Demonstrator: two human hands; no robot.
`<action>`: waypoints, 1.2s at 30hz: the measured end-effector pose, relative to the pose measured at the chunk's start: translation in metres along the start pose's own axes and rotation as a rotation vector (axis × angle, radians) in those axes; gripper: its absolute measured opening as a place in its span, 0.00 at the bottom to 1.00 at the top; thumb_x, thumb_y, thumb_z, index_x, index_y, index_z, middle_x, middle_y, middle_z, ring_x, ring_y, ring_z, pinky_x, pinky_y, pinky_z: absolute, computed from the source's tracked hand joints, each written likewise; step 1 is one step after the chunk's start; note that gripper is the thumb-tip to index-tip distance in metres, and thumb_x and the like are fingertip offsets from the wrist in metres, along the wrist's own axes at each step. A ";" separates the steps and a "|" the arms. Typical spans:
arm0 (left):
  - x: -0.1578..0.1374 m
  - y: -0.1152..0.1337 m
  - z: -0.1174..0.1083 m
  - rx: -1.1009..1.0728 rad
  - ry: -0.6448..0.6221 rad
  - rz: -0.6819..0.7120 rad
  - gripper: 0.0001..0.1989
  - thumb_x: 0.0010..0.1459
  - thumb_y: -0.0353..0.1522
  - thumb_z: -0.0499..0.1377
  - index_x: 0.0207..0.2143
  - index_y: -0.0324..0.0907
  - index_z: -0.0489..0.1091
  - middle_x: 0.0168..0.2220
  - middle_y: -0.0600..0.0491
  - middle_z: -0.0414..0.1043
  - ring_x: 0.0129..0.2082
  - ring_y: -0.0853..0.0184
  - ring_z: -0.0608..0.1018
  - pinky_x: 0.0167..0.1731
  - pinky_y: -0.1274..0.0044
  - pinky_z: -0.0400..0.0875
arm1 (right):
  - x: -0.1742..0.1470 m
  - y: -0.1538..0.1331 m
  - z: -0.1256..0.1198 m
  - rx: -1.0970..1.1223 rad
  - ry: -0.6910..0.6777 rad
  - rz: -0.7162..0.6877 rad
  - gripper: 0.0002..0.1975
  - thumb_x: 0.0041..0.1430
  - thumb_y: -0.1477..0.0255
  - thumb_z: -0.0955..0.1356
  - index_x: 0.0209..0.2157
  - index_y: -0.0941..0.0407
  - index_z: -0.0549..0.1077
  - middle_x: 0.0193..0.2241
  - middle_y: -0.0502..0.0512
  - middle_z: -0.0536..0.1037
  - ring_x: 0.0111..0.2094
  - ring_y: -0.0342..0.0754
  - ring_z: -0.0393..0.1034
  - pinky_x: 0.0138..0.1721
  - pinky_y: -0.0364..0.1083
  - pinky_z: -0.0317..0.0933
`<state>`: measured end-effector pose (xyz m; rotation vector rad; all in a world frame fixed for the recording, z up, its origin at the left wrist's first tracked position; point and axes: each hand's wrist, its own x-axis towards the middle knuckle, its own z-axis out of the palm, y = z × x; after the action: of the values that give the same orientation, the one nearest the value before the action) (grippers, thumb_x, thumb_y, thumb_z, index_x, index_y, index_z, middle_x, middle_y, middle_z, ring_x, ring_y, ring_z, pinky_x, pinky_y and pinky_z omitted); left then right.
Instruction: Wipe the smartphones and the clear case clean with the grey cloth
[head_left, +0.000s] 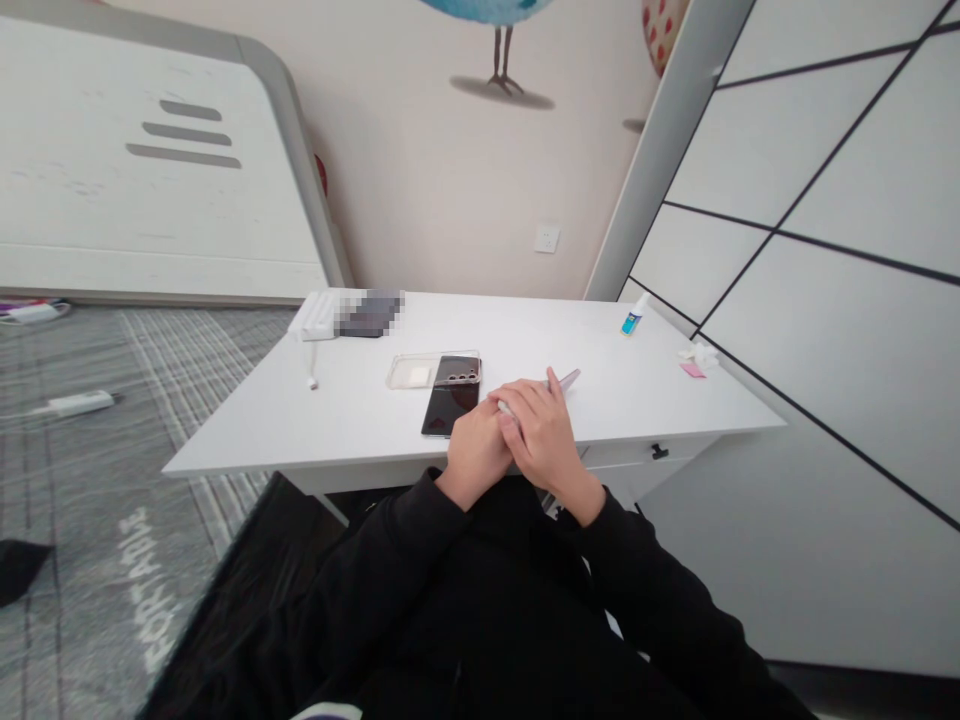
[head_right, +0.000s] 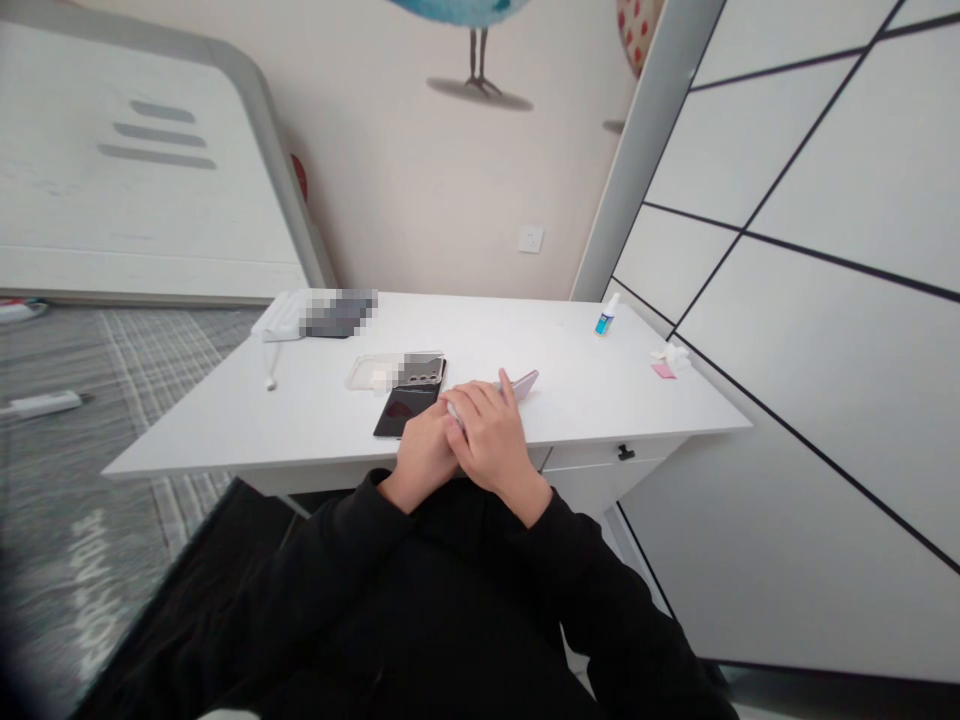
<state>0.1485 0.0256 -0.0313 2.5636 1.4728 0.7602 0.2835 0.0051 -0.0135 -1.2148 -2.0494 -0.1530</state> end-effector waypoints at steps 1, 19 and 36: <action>0.000 0.000 0.000 0.003 0.001 0.000 0.09 0.68 0.31 0.55 0.44 0.41 0.75 0.45 0.46 0.79 0.44 0.60 0.80 0.37 0.73 0.71 | -0.001 -0.001 0.000 0.001 -0.015 -0.018 0.19 0.76 0.63 0.55 0.52 0.51 0.74 0.52 0.53 0.80 0.57 0.51 0.69 0.75 0.57 0.34; -0.001 -0.002 -0.001 -0.012 0.010 0.041 0.07 0.69 0.34 0.57 0.42 0.43 0.75 0.43 0.50 0.78 0.44 0.62 0.79 0.38 0.74 0.70 | -0.012 0.014 -0.003 -0.070 -0.016 0.016 0.27 0.73 0.48 0.54 0.57 0.50 0.70 0.57 0.59 0.76 0.62 0.58 0.65 0.74 0.67 0.26; 0.000 -0.002 0.000 -0.017 0.009 0.021 0.08 0.69 0.35 0.57 0.43 0.43 0.75 0.44 0.49 0.79 0.46 0.60 0.80 0.42 0.74 0.72 | -0.005 0.018 -0.006 -0.080 -0.021 0.040 0.27 0.74 0.49 0.54 0.54 0.52 0.72 0.55 0.60 0.77 0.64 0.59 0.64 0.72 0.70 0.27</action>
<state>0.1468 0.0262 -0.0317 2.5708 1.4371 0.7840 0.3024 0.0087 -0.0172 -1.3106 -2.0522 -0.2056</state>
